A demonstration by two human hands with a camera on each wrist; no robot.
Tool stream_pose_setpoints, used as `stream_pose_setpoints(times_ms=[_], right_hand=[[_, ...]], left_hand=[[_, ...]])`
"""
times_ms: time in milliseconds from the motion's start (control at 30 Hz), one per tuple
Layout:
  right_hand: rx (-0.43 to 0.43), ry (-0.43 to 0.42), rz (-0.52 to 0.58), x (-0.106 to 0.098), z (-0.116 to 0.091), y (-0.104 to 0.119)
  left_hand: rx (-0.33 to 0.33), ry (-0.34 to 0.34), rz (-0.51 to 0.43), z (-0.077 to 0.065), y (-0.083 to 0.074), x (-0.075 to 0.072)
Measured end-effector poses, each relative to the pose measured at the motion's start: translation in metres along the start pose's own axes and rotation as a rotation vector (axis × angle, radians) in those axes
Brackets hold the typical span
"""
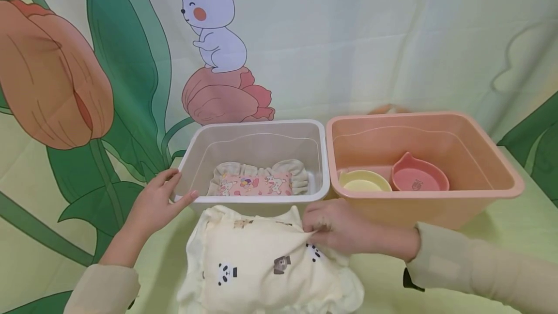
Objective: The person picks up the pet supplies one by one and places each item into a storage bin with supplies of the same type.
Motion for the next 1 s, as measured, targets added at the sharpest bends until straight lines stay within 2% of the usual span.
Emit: stream_pose_setpoints(times_ms=[367, 567, 800, 1000], right_hand=[[0.021, 0.031, 0.029, -0.004, 0.002, -0.001], [0.018, 0.016, 0.041, -0.011, 0.009, 0.001], [-0.045, 0.001, 0.000, -0.018, 0.018, 0.008], [-0.066, 0.010, -0.032, -0.026, 0.027, 0.014]], left_hand=[[0.009, -0.009, 0.001, 0.000, 0.000, 0.000], [0.008, -0.010, -0.004, 0.000, 0.001, 0.000], [0.000, -0.006, -0.004, 0.001, 0.001, 0.001], [0.011, -0.020, 0.008, 0.000, 0.000, 0.000]])
Point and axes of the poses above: each hand's wrist, its own z-axis towards the middle knuckle, its own x-axis out of the palm, y = z × x, the point moved 10 cm from there along z, towards the middle knuckle, and after that the axes turned 15 degrees about -y, right-handed, at the moved point
